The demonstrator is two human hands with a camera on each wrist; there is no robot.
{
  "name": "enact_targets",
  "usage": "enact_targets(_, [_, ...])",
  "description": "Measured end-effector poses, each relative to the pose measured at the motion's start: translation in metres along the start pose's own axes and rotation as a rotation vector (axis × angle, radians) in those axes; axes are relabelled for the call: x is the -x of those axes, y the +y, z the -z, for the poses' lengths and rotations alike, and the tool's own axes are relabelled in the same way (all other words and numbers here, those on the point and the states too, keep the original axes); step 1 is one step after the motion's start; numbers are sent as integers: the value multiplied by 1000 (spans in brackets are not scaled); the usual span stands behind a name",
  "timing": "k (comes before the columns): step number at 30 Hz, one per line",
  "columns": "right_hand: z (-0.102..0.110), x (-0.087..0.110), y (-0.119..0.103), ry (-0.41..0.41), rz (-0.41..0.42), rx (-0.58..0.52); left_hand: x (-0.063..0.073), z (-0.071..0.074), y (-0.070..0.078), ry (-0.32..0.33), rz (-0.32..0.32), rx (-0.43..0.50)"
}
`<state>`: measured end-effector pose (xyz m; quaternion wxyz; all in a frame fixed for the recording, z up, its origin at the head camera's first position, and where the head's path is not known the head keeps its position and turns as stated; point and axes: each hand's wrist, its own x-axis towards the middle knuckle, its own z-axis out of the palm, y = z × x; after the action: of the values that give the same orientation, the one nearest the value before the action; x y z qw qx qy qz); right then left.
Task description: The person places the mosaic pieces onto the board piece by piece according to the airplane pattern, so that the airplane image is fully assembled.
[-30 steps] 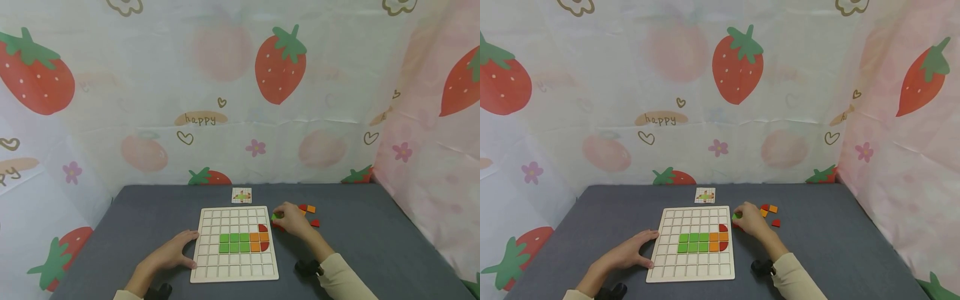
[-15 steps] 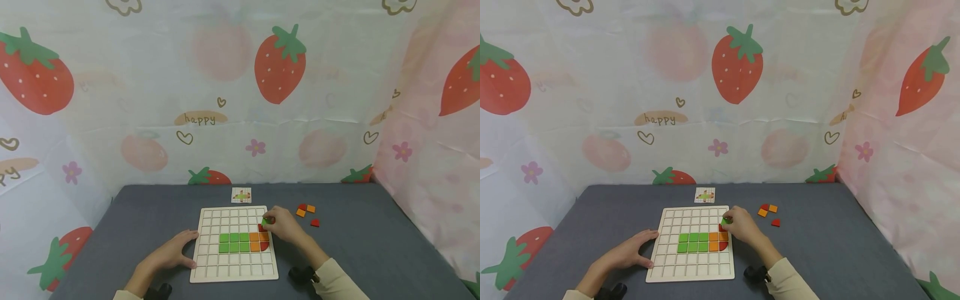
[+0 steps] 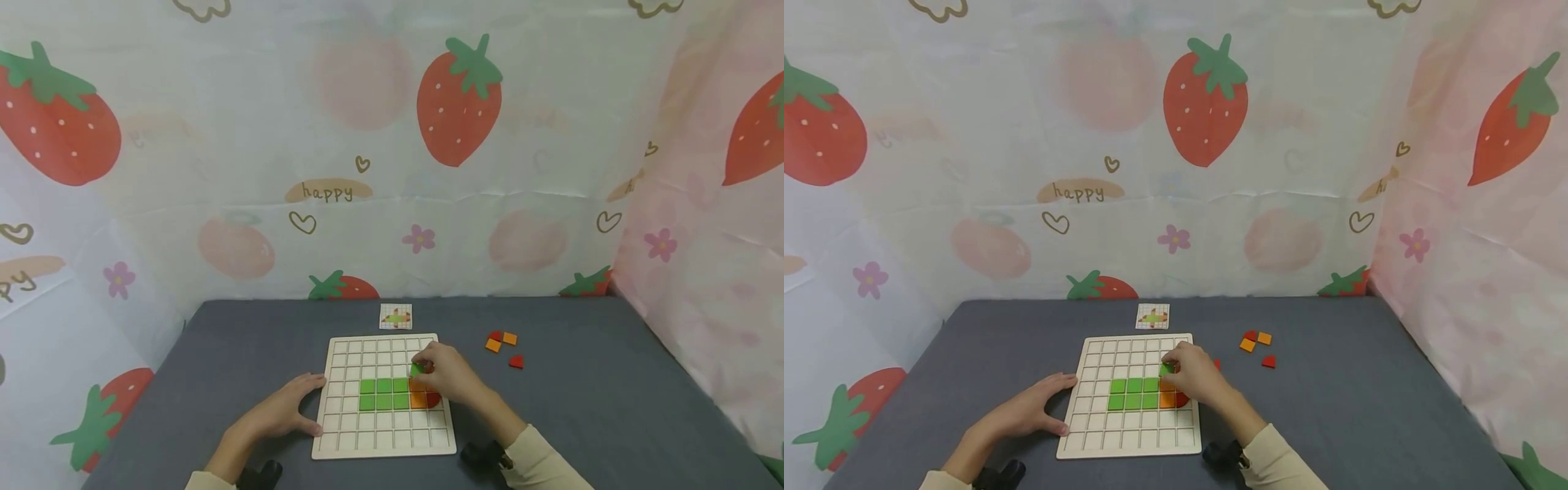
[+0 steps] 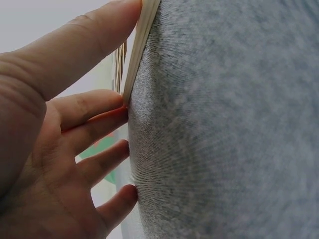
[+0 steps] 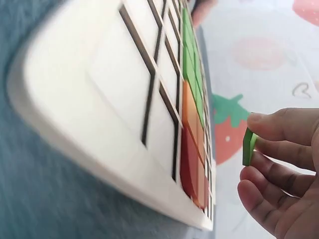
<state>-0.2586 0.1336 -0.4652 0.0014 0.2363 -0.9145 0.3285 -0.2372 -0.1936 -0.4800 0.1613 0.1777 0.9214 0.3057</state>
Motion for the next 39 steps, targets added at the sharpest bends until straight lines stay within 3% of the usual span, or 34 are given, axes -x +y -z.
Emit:
enact_targets(23, [-24,-14,-28,-65,93,20,-2,0,1,7,7,-23])
enact_targets(39, [-40,-19,-51,-122,88,46,-1,3,2,-9,-16,-27])
